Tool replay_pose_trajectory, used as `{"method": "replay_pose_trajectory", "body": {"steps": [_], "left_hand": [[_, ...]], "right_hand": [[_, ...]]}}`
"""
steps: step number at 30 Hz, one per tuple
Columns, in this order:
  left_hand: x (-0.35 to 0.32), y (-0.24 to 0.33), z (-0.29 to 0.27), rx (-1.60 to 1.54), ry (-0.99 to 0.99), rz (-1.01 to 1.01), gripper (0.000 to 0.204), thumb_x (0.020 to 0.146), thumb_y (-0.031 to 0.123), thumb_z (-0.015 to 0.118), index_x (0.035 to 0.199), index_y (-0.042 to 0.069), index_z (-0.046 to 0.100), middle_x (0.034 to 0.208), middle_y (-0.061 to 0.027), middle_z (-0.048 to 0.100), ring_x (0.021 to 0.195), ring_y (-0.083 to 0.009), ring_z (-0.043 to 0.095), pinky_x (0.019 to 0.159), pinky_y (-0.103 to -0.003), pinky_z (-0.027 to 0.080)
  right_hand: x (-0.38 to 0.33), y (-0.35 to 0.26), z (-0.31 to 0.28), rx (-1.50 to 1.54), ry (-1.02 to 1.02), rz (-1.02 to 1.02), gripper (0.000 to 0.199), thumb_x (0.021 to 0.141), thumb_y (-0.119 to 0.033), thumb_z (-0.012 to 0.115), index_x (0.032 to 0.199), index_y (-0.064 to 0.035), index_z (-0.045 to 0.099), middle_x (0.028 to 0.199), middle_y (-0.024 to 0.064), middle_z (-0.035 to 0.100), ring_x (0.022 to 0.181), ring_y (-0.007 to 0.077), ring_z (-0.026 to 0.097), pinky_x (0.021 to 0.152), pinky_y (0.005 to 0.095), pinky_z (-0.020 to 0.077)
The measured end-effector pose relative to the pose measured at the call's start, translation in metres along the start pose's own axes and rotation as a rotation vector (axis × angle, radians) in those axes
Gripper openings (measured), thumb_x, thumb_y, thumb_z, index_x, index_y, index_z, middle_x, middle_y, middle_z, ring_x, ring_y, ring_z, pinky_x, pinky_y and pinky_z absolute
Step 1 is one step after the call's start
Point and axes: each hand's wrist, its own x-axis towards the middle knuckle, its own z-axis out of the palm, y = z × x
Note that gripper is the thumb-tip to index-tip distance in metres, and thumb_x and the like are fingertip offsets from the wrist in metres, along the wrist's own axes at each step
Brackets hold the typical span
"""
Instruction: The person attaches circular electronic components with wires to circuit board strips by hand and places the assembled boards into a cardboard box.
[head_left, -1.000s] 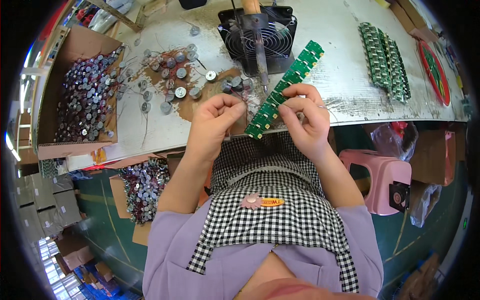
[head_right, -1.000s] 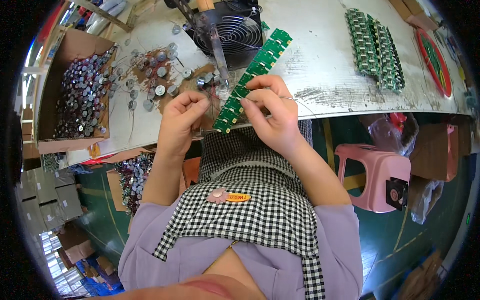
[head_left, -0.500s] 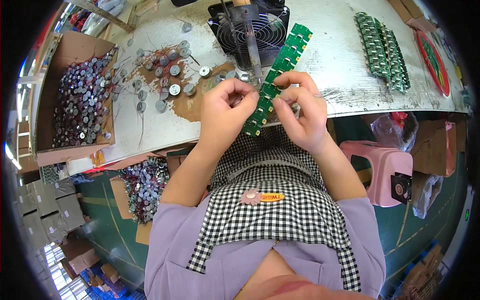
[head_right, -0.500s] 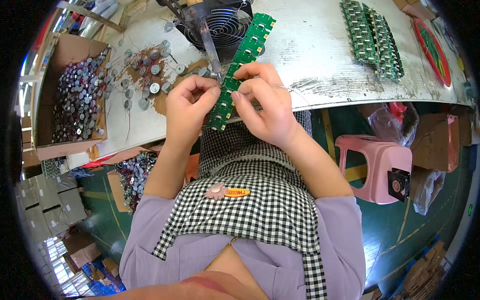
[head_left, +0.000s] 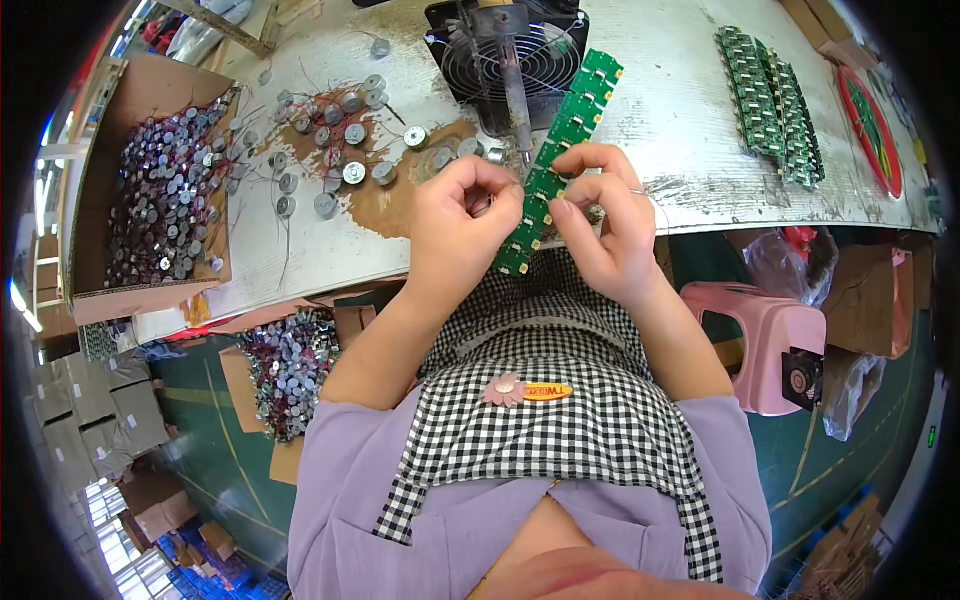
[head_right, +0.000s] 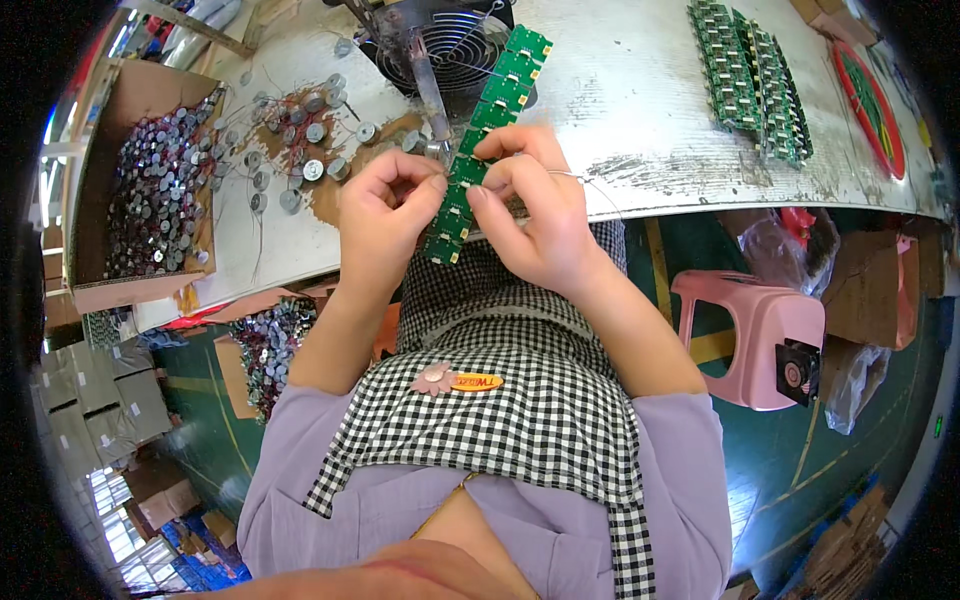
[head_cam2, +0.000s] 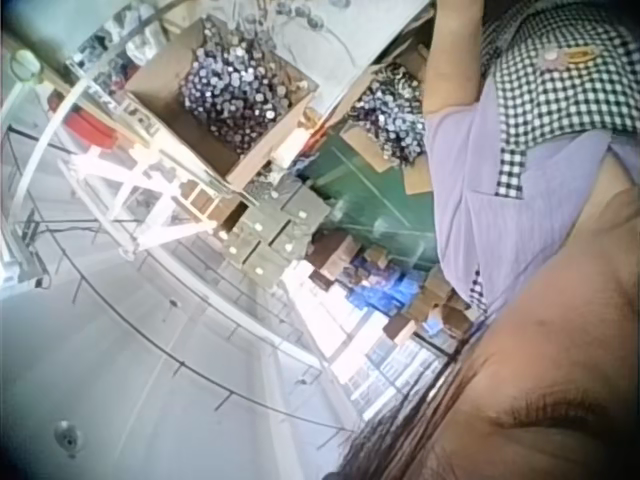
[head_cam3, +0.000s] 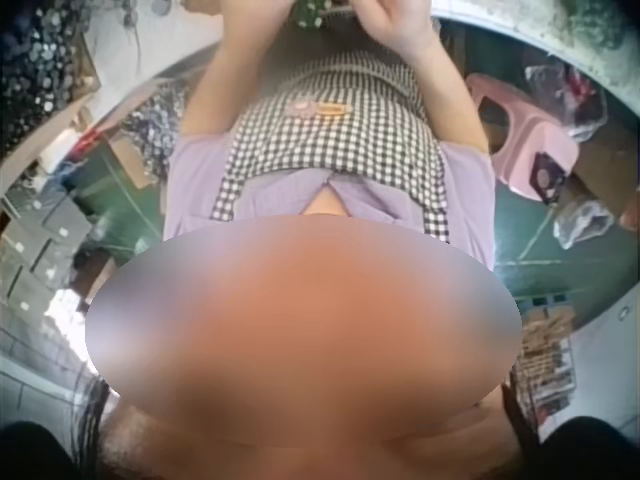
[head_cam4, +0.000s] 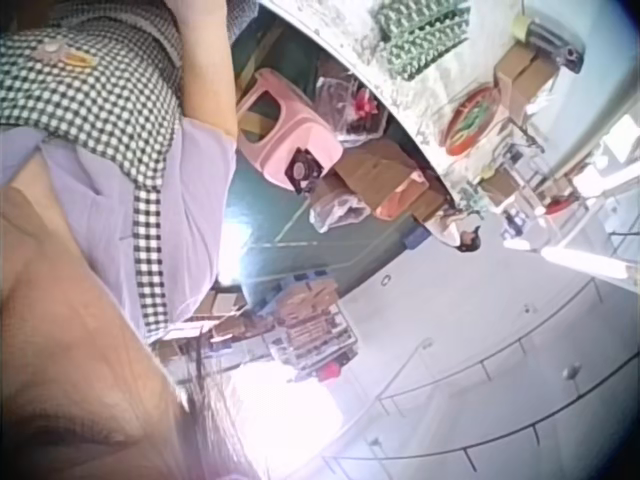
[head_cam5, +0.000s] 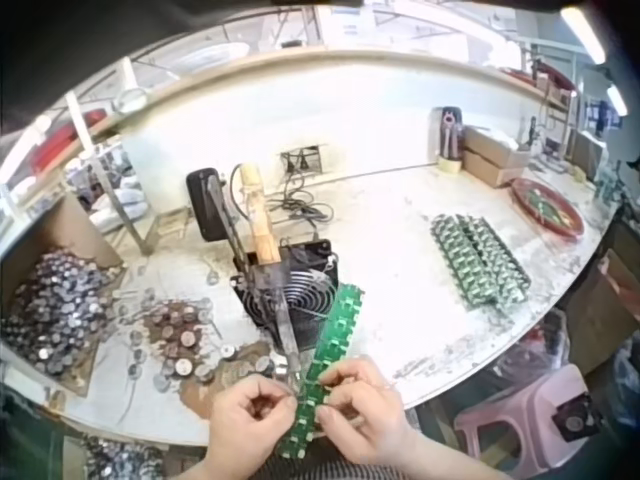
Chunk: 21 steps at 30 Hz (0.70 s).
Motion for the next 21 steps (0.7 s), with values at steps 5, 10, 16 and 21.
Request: {"method": "replay_pose_trajectory", "body": {"steps": [5,10,16,21], "left_hand": [[0.002,0.0,-0.003,-0.07,-0.04,-0.055,0.006,0.08,0.004,0.068,0.082,0.0,0.064,0.07,0.0046,0.058,0.061,-0.0002,0.045,0.054,-0.018,0.037],[0.007,0.0,-0.002,-0.037,-0.036,-0.067,0.007,0.08,0.004,0.068,0.082,-0.001,0.064,0.07,0.0041,0.058,0.06,-0.0005,0.046,0.054,-0.018,0.038],[0.011,0.002,-0.003,-0.077,-0.024,-0.033,0.007,0.079,0.004,0.068,0.081,0.0,0.063,0.069,0.0041,0.057,0.06,-0.0003,0.045,0.053,-0.017,0.037],[0.004,0.004,-0.004,-0.009,-0.043,-0.075,0.006,0.078,0.002,0.068,0.079,0.0,0.063,0.069,0.0041,0.057,0.059,-0.0002,0.044,0.053,-0.017,0.037]], "right_hand": [[-0.002,0.0,-0.001,0.036,-0.011,0.009,0.009,0.08,0.006,0.063,0.085,0.0032,0.056,0.101,0.0208,0.06,0.073,0.0176,0.057,0.065,0.0265,0.0471],[0.001,-0.003,0.001,-0.002,-0.012,0.055,0.011,0.077,0.006,0.065,0.083,0.0023,0.057,0.098,0.0184,0.061,0.077,0.0223,0.059,0.064,0.0294,0.0482],[0.01,0.002,0.002,-0.093,-0.011,-0.089,0.015,0.074,0.005,0.068,0.083,-0.0002,0.057,0.096,0.0159,0.061,0.084,0.0285,0.058,0.071,0.0341,0.0476],[0.003,-0.001,0.004,-0.082,-0.025,-0.049,0.016,0.074,0.006,0.068,0.084,-0.0001,0.057,0.096,0.0161,0.059,0.083,0.0266,0.057,0.07,0.0327,0.0477]]}}
